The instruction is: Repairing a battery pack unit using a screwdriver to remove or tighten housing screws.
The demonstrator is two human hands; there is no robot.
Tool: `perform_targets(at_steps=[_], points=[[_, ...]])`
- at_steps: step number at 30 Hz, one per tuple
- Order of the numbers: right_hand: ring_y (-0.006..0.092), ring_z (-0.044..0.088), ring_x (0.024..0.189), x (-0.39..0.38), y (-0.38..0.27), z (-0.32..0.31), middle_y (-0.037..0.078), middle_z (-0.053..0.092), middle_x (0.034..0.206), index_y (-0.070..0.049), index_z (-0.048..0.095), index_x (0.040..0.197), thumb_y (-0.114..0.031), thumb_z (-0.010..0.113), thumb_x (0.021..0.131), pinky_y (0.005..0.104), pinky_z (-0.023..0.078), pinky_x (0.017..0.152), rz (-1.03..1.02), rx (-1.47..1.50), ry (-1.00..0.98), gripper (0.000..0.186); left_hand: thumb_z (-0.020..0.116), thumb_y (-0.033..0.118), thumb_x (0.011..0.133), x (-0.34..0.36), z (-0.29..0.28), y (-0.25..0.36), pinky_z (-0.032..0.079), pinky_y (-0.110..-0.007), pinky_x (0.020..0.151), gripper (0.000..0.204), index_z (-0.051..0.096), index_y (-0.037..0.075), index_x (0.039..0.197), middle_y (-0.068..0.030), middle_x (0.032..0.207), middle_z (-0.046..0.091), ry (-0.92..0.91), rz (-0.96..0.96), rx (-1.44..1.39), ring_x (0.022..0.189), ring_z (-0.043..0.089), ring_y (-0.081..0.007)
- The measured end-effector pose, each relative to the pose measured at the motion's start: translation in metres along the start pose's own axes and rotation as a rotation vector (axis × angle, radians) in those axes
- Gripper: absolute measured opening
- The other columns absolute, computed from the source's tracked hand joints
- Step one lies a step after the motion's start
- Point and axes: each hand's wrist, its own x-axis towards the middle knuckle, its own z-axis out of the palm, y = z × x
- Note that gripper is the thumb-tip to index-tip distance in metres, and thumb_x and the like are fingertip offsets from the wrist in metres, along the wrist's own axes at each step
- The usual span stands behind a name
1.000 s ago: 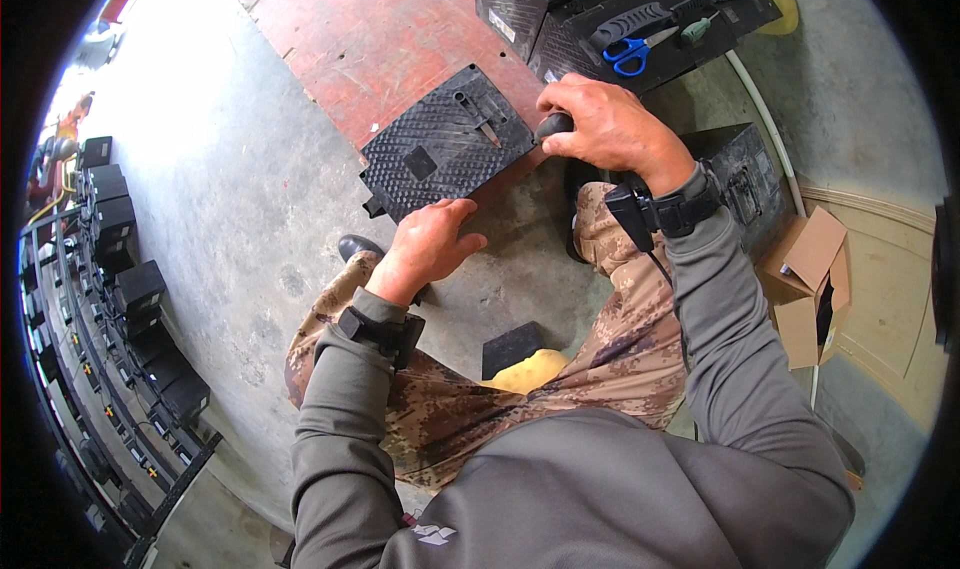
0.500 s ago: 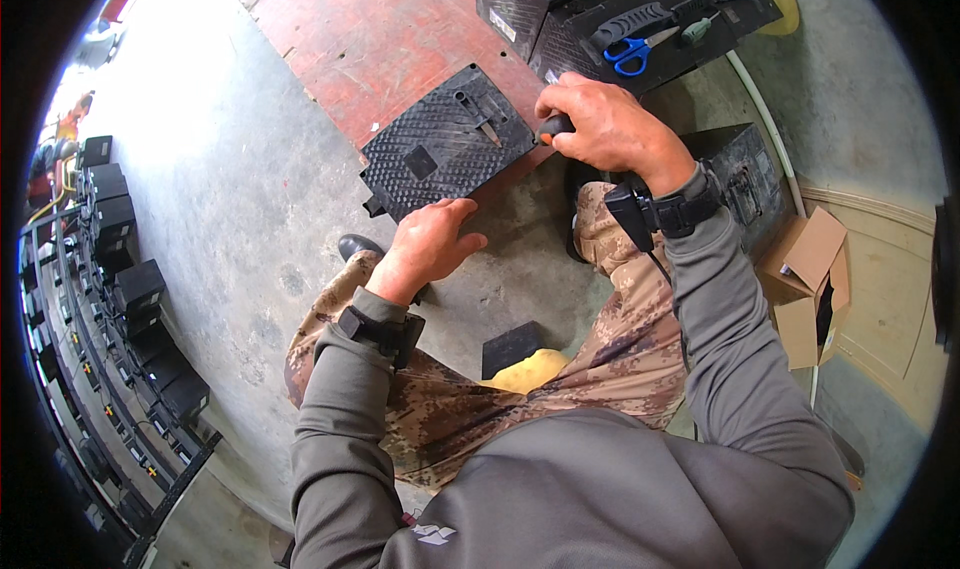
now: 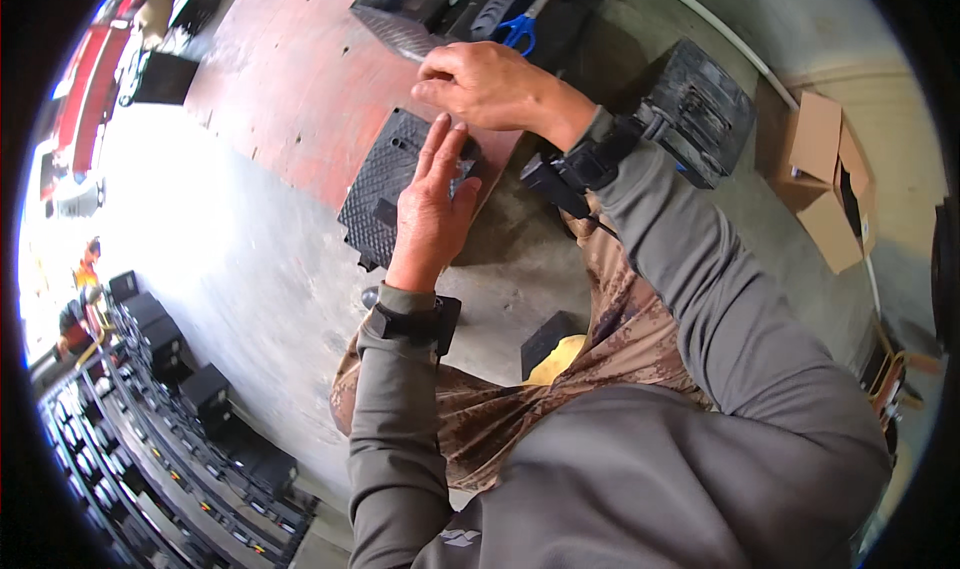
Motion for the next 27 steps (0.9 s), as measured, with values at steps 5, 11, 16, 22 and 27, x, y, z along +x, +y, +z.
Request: perform_targets(at_steps=[5,11,16,22,27], points=[[0.0364,0.073,0.094,0.005,0.005,-0.011,0.018,0.075,0.098,-0.005,0.074,0.108,-0.041,0.065,0.099,0.0428,0.057,0.083,0.025,0.078,0.055,0.039,0.071,0.022,0.093,0.018,0.01,0.012,0.059,-0.043,0.076,0.022,0.072,0.014,0.114,-0.0104,0.122,0.071,0.051,0.097,0.364,0.091,0.073,-0.0348],[0.0367,0.073,0.091,0.013,0.005,-0.023,0.019,0.075,0.094,-0.005,0.075,0.107,-0.042,0.067,0.099,0.0434,0.056,0.08,0.077,0.18,0.085,0.039,0.072,0.028,0.094,0.032,0.004,0.013,0.057,-0.044,0.075,0.027,0.071,0.012,0.115,-0.012,0.113,0.072,-0.005,-0.125,0.529,0.09,0.072,-0.0353],[0.038,0.072,0.09,0.018,0.016,-0.034,0.019,0.075,0.092,-0.005,0.075,0.094,-0.045,0.065,0.099,0.0468,0.054,0.082,0.086,0.269,0.18,0.041,0.075,0.017,0.09,0.035,-0.004,0.027,0.057,-0.039,0.078,0.035,0.07,0.006,0.123,-0.014,0.114,0.075,-0.008,-0.019,0.355,0.09,0.073,-0.0306],[0.0391,0.071,0.086,0.017,0.016,-0.036,0.02,0.074,0.089,-0.004,0.074,0.094,-0.047,0.063,0.1,0.0473,0.054,0.079,0.058,0.288,0.237,0.045,0.074,0.016,0.09,0.033,-0.008,0.017,0.057,-0.043,0.083,0.033,0.067,0.01,0.122,-0.0145,0.118,0.072,-0.132,-0.025,0.384,0.096,0.073,-0.0334],[0.0384,0.072,0.086,0.023,0.022,-0.032,0.022,0.074,0.088,-0.003,0.075,0.097,-0.049,0.061,0.102,0.0462,0.054,0.079,0.032,0.303,0.289,0.049,0.081,0.022,0.088,0.031,0.001,0.013,0.057,-0.039,0.074,0.031,0.071,0.007,0.114,-0.0125,0.095,0.077,0.006,-0.096,0.408,0.083,0.074,-0.0316]])
